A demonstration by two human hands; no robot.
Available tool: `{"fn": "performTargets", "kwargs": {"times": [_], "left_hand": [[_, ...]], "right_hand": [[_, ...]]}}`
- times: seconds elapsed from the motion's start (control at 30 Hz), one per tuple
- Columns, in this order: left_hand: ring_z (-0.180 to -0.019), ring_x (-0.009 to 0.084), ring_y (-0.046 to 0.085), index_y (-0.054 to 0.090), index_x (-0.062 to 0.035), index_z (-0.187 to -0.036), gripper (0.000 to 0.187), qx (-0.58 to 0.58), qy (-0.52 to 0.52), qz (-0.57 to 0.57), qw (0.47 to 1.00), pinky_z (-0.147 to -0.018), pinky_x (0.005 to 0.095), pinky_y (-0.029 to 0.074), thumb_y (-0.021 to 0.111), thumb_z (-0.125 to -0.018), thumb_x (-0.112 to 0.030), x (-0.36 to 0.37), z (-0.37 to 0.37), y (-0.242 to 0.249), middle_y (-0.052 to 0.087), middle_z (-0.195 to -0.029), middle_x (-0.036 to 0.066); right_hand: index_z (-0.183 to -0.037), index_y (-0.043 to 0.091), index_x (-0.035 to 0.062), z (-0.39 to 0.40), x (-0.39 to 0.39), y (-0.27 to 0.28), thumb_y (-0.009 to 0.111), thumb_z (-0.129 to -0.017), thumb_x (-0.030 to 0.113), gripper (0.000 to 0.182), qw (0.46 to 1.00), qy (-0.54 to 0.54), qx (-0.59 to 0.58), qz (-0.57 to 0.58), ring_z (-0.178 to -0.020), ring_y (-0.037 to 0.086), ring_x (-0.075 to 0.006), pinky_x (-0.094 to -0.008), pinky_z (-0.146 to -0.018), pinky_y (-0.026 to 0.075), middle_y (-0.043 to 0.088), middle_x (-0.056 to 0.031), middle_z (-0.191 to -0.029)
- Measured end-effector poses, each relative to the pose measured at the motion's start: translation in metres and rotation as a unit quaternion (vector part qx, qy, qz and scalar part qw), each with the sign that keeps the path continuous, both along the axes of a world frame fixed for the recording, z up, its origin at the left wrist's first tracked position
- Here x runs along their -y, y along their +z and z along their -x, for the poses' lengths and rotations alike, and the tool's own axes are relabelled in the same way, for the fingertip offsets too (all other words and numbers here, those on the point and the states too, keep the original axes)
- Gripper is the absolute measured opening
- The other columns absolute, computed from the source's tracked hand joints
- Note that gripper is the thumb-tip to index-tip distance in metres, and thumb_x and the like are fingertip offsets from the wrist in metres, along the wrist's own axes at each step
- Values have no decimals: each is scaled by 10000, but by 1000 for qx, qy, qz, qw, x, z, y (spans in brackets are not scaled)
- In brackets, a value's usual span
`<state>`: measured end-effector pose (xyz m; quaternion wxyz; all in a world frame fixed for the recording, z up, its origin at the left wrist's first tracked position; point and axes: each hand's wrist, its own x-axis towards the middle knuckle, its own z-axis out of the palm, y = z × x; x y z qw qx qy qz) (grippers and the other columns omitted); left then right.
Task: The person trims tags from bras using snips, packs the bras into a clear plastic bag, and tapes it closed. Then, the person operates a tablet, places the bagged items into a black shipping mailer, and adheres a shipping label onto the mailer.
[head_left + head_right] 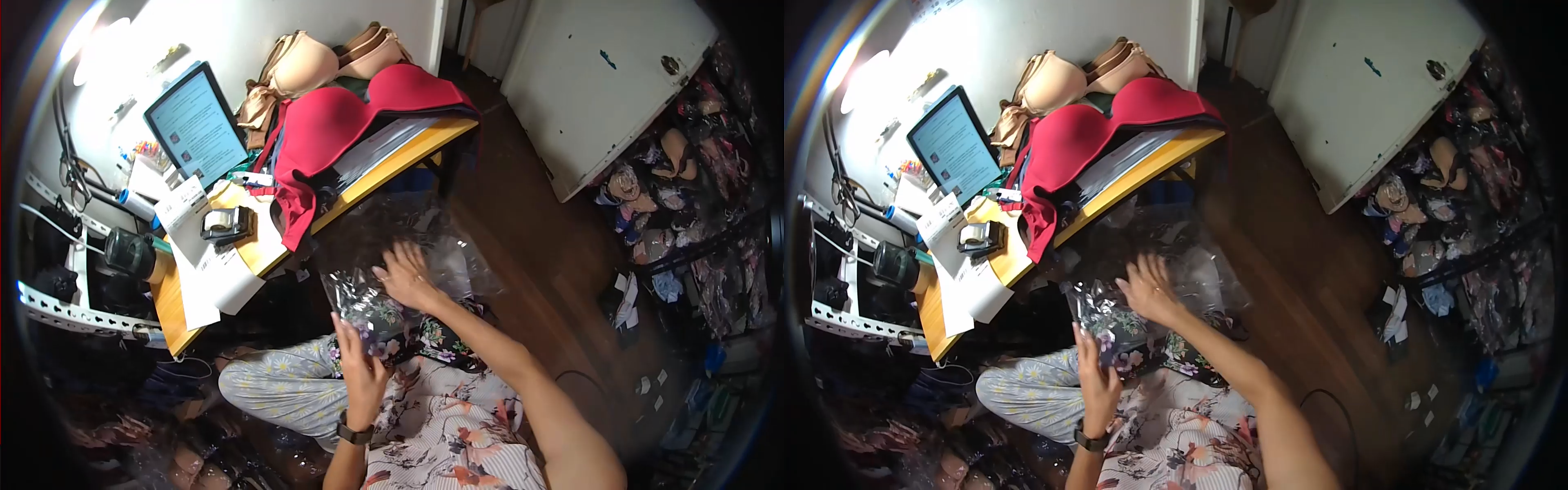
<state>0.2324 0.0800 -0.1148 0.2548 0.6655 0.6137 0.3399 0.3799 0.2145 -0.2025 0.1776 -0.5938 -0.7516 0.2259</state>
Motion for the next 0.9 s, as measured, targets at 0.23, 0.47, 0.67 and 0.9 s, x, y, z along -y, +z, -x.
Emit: {"fn": "performTargets", "kwargs": {"times": [0.23,0.47,0.67,0.9], "left_hand": [[-1210,283,463,203,28,-1409,742,348,43,109,930,-861,286,508,382,-709,194,-14,50,-6,70,-1512,112],[-1174,294,497,218,-5,-1416,781,395,-14,190,899,-750,277,552,401,-689,214,-14,69,-11,36,-1518,61],[-1102,278,550,231,9,-1409,766,249,-39,164,954,-690,254,538,430,-695,206,-11,58,0,30,-1511,109],[-1002,330,585,356,41,-1332,634,49,-23,109,993,-648,302,509,526,-723,96,-2,42,-28,115,-1446,293]], "right_hand": [[-1430,158,12,-118,70,23,493,-805,631,942,993,-45,99,-34,-1361,-22,-454,-500,-1108,4,24,-308,-1460],[-1434,109,3,-118,66,75,571,-664,729,1155,981,35,189,15,-1374,-74,-402,-478,-1109,-43,-9,-270,-1478],[-1413,201,-15,-122,66,59,557,-721,684,1047,978,74,189,49,-1381,5,-391,-461,-1120,-1,81,-274,-1471],[-890,643,27,-37,114,73,533,-825,132,166,987,140,-48,-63,-932,540,-258,-350,-834,427,584,-88,-931]]}}
